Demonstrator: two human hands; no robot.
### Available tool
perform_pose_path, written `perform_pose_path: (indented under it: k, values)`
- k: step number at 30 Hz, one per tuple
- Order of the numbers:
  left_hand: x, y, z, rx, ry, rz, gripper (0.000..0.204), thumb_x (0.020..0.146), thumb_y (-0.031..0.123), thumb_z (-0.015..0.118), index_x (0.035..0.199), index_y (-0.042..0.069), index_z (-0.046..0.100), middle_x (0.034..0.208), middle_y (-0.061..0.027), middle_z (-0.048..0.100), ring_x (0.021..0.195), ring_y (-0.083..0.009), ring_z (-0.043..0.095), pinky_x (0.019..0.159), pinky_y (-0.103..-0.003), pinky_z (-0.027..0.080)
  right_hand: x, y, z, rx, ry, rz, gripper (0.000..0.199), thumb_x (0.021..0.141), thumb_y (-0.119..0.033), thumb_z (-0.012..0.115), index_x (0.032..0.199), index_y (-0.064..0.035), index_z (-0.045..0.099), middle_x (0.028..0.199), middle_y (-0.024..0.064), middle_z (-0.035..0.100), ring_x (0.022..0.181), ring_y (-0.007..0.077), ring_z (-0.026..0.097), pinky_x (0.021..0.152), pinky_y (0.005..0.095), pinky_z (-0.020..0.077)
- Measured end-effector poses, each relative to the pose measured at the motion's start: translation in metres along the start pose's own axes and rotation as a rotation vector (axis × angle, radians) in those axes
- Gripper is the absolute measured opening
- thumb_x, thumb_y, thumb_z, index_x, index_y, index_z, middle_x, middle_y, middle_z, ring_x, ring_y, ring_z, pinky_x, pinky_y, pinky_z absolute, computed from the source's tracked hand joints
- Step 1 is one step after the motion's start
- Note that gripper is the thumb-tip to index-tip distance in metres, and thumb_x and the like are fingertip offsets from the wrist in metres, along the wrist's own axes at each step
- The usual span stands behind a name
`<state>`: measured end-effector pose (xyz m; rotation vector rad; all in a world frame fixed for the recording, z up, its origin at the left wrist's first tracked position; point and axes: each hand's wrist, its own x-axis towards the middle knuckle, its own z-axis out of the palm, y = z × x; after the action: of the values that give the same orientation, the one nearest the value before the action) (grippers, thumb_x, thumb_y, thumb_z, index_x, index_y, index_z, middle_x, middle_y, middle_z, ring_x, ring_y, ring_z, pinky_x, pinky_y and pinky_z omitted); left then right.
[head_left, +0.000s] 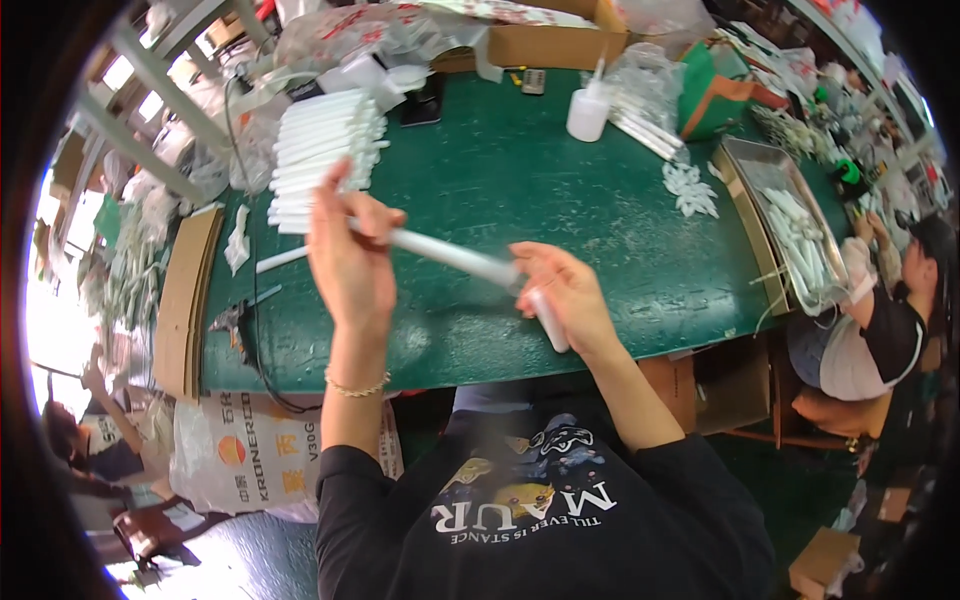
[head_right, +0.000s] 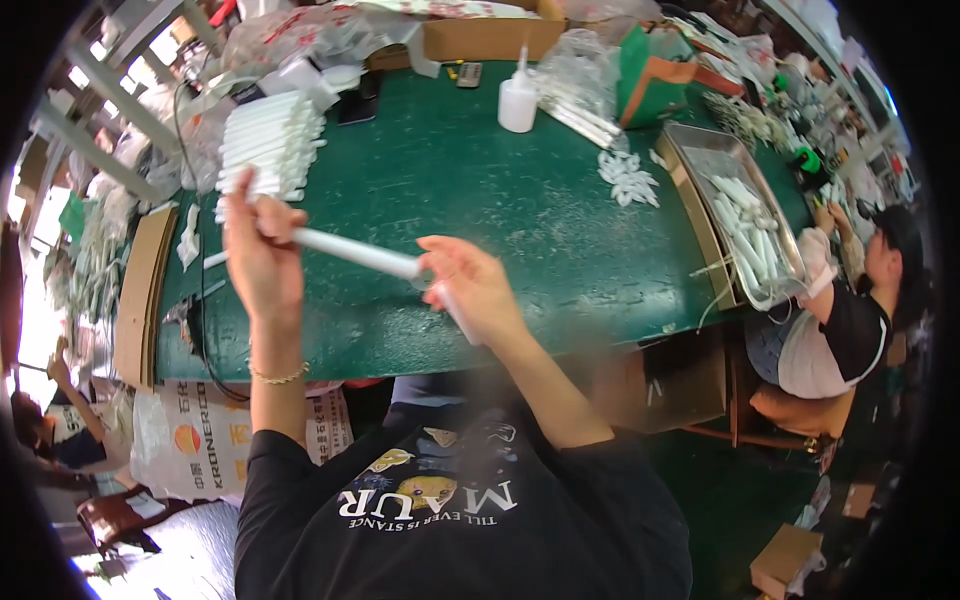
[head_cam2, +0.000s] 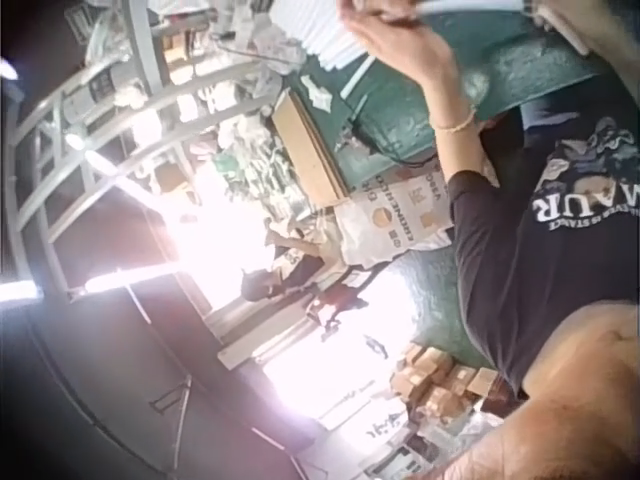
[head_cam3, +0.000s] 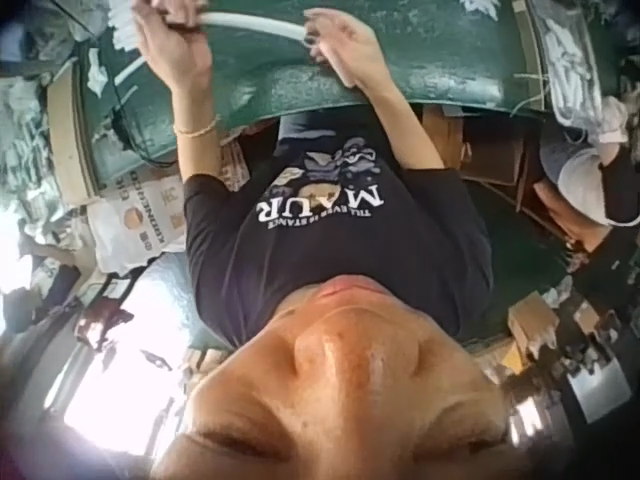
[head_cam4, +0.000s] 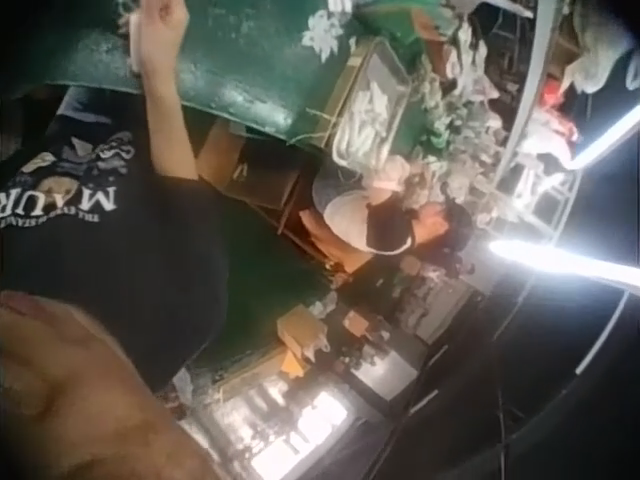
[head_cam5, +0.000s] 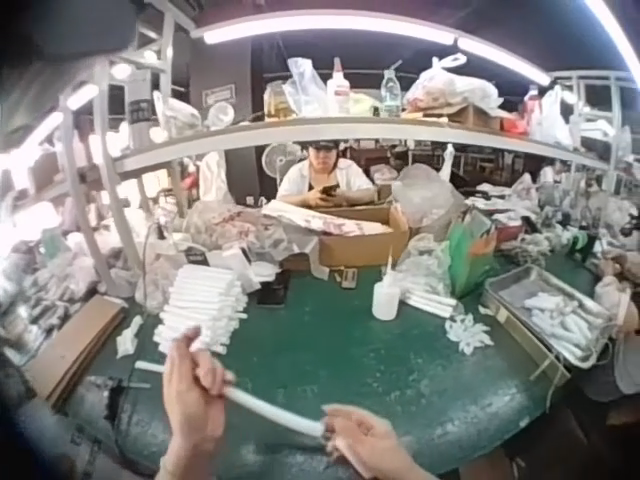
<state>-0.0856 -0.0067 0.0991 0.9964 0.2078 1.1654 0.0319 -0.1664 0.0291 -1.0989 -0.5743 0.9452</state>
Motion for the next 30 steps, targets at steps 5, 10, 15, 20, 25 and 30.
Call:
perform_pose_path:
  k: [5,10,15,20,25,30]
  values:
    - [0.032,0.038,0.063,0.263,-0.165,0.370,0.044,0.091,0.038,0.031,0.106,0.000,0.045,0.044,0.0026,0.032,0.036,-0.0041,0.025,0.037,-0.018,0.026,-0.015,-0.013,-0.025,-0.291,-0.051,-0.183,0.027,0.086,-0.016,0.049,0.109,-0.0010,0.051,0.101,0.0061,0.055,0.088,0.0133,0.055,0.074,0.0248,0.0441]
    - [0.042,-0.011,0.073,0.569,-0.516,0.645,0.034,0.092,0.024,0.032,0.083,-0.001,0.054,0.076,-0.0114,0.062,0.042,-0.0085,0.047,0.039,-0.019,0.037,-0.038,-0.072,-0.100,-0.575,0.286,-0.287,0.022,0.086,-0.017,0.049,0.099,-0.0019,0.057,0.094,0.0052,0.059,0.082,0.0125,0.057,0.068,0.0232,0.0440]
    - [0.022,-0.117,0.086,1.160,-0.848,0.696,0.025,0.076,0.016,0.056,0.101,0.023,0.055,0.067,-0.0011,0.062,0.050,-0.0196,0.058,0.043,-0.031,0.044,-0.067,-0.153,-0.220,-1.077,0.847,-0.464,0.019,0.082,-0.019,0.054,0.092,-0.0040,0.060,0.077,0.0064,0.062,0.068,0.0122,0.056,0.060,0.0248,0.0427]
    - [0.005,-0.195,0.080,1.279,-1.116,0.723,0.022,0.077,0.024,0.056,0.098,0.019,0.056,0.057,-0.0043,0.055,0.051,-0.0215,0.055,0.044,-0.034,0.042,-0.085,-0.174,-0.303,-1.702,0.881,-0.253,0.020,0.071,-0.021,0.060,0.078,-0.0021,0.061,0.075,0.0142,0.061,0.072,0.0295,0.058,0.063,0.0371,0.0442]
    - [0.010,-0.210,0.087,1.271,-1.127,0.683,0.029,0.076,0.028,0.056,0.101,0.015,0.054,0.068,-0.0071,0.052,0.067,-0.0233,0.053,0.061,-0.035,0.043,-0.092,-0.167,-0.317,-2.102,0.673,-0.129,0.019,0.066,-0.021,0.064,0.072,-0.0034,0.061,0.070,0.0144,0.057,0.071,0.0309,0.055,0.067,0.0392,0.0437]
    - [0.006,-0.196,0.088,1.255,-1.081,0.658,0.034,0.075,0.028,0.058,0.103,0.010,0.054,0.084,-0.0105,0.053,0.082,-0.0256,0.051,0.076,-0.035,0.041,-0.114,-0.216,-0.289,-2.232,0.883,-0.228,0.020,0.067,-0.020,0.065,0.079,-0.0042,0.061,0.080,0.0136,0.054,0.078,0.0282,0.053,0.066,0.0382,0.0413]
